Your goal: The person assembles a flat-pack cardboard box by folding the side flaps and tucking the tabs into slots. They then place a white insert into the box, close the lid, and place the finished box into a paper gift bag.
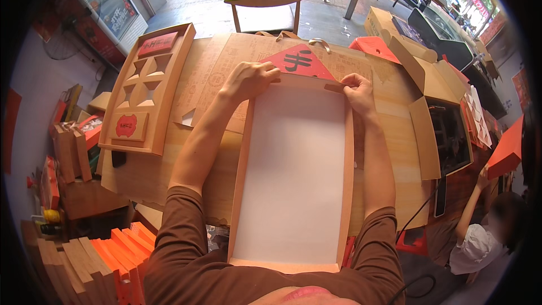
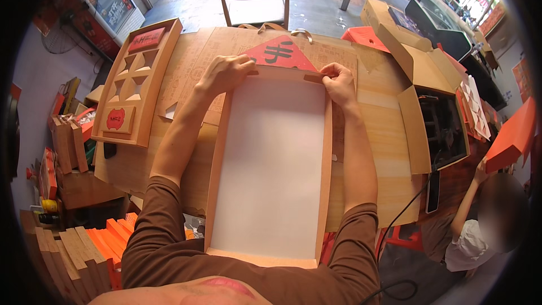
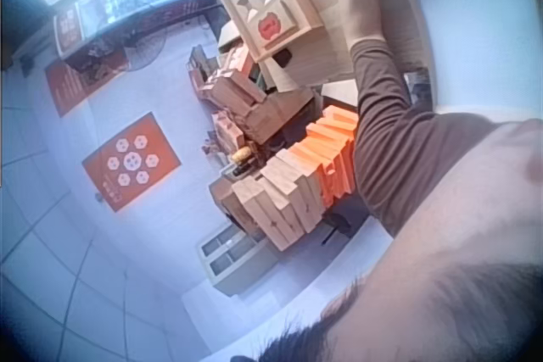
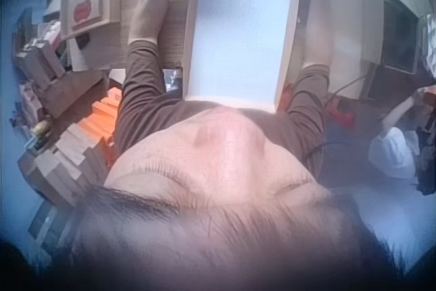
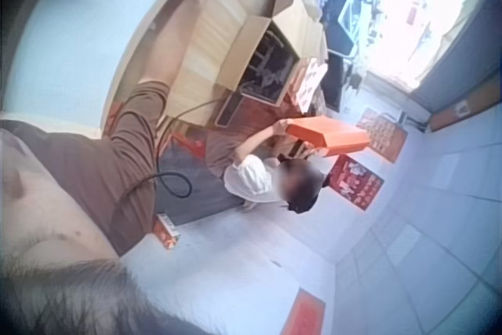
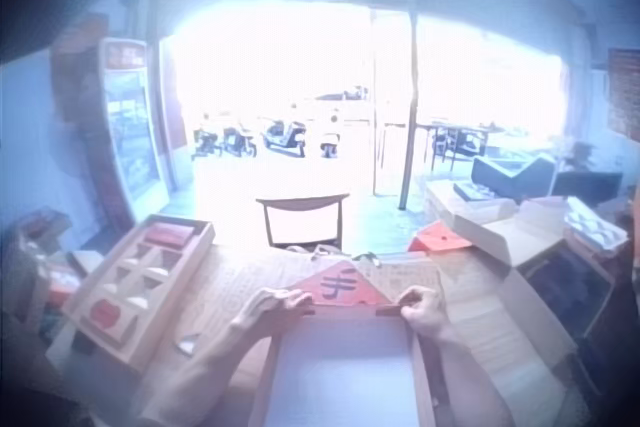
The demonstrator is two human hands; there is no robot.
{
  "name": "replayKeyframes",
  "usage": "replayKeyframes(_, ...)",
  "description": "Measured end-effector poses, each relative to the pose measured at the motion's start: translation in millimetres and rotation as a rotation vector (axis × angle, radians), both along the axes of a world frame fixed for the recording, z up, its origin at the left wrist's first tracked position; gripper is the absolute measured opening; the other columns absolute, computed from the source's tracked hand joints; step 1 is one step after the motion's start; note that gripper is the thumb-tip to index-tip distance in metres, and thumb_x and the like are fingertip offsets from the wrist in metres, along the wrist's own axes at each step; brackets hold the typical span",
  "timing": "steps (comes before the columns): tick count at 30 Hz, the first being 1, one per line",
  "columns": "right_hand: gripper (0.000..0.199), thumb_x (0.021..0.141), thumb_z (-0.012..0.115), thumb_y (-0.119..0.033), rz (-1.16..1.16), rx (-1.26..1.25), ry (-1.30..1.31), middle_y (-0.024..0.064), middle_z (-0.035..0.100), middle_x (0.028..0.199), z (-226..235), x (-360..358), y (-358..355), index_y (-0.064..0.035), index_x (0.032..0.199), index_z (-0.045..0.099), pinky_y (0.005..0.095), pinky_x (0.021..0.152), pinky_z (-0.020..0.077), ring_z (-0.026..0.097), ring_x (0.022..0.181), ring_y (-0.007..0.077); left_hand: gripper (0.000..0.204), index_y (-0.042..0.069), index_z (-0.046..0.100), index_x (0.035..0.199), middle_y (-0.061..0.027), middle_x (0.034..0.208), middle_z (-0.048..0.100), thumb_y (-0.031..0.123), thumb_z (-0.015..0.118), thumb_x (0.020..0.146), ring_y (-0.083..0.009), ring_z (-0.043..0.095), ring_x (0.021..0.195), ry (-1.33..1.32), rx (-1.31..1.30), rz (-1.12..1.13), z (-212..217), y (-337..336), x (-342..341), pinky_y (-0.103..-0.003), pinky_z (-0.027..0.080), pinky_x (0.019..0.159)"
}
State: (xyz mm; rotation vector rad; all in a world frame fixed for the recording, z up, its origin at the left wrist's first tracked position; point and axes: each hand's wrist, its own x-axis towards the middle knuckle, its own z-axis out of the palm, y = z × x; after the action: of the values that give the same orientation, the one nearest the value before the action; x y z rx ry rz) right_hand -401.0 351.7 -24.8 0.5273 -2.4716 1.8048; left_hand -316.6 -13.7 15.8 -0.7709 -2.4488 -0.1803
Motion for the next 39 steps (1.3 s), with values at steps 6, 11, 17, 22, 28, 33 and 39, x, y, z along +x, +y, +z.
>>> replayKeyframes(6, 0.009, 0.087, 0.067, 0.0, -0.033, 0.114, 0.203, 0.0101, 0.076, 0.089, 8, 11, -6, -0.0011, 0.096, 0.071, 0.0308, 0.072, 0.0578, 0.073, 0.082, 0.0166, 0.017, 0.01, 0.061, 0.099, -0.0033, 0.084, 0.069, 0.009, 0.076, 0.09, -0.0276, 0.074, 0.077, -0.024, 0.036, 0.015, 4, 2, 3, -0.04, 0.06, 0.063)
replayKeyframes(11, 0.008, 0.086, 0.069, -0.005, -0.055, 0.392, 0.351, 0.016, 0.075, 0.094, 23, 22, -8, -0.004, 0.094, 0.067, 0.0416, 0.077, 0.0587, 0.075, 0.087, 0.0331, 0.019, 0.009, 0.059, 0.095, -0.005, 0.085, 0.067, 0.008, 0.077, 0.087, -0.0276, 0.073, 0.079, -0.052, -0.016, 0.034, 6, 3, 4, -0.041, 0.059, 0.064)
replayKeyframes(17, 0.01, 0.084, 0.07, -0.007, -0.051, 0.582, 0.365, 0.0154, 0.071, 0.094, 45, 37, -15, -0.0044, 0.092, 0.063, 0.0466, 0.08, 0.0565, 0.07, 0.093, 0.0381, 0.021, 0.009, 0.057, 0.092, -0.0056, 0.086, 0.067, 0.009, 0.076, 0.085, -0.0277, 0.073, 0.082, -0.038, -0.015, 0.036, 7, 5, 5, -0.042, 0.06, 0.066)
replayKeyframes(22, 0.01, 0.084, 0.072, -0.009, -0.008, 0.613, 0.411, 0.0141, 0.07, 0.093, 46, 38, -15, -0.0042, 0.09, 0.064, 0.0467, 0.081, 0.0563, 0.07, 0.093, 0.0365, 0.018, 0.009, 0.058, 0.09, -0.0063, 0.086, 0.067, 0.009, 0.075, 0.085, -0.0281, 0.073, 0.079, -0.032, -0.014, 0.064, 3, 8, 3, -0.043, 0.06, 0.066)
replayKeyframes(28, 0.013, 0.082, 0.073, -0.007, 0.006, 0.6, 0.458, 0.0141, 0.068, 0.089, 47, 39, -15, -0.0024, 0.086, 0.063, 0.0451, 0.078, 0.0554, 0.069, 0.088, 0.0355, 0.01, 0.011, 0.064, 0.095, -0.0056, 0.087, 0.071, 0.008, 0.072, 0.089, -0.0267, 0.075, 0.076, 0.021, -0.025, -0.044, -3, -2, -2, -0.041, 0.06, 0.062)
replayKeyframes(33, 0.01, 0.082, 0.071, -0.005, -0.005, 0.618, 0.486, 0.0152, 0.068, 0.086, 50, 42, -18, -0.0018, 0.087, 0.063, 0.0459, 0.077, 0.0555, 0.07, 0.084, 0.0368, 0.006, 0.01, 0.065, 0.092, -0.0064, 0.078, 0.071, 0.006, 0.068, 0.092, -0.0277, 0.075, 0.073, -0.058, -0.017, 0.056, 4, 3, 3, -0.042, 0.058, 0.059)
replayKeyframes(39, 0.017, 0.086, 0.069, -0.005, -0.009, 0.596, 0.524, 0.0162, 0.077, 0.098, 46, 40, -16, -0.0044, 0.102, 0.075, 0.045, 0.085, 0.0605, 0.075, 0.094, 0.0371, 0.007, 0.009, 0.061, 0.088, -0.0081, 0.078, 0.071, 0.006, 0.065, 0.093, -0.0304, 0.075, 0.074, -0.097, -0.011, 0.09, 7, 4, 4, -0.044, 0.059, 0.063)
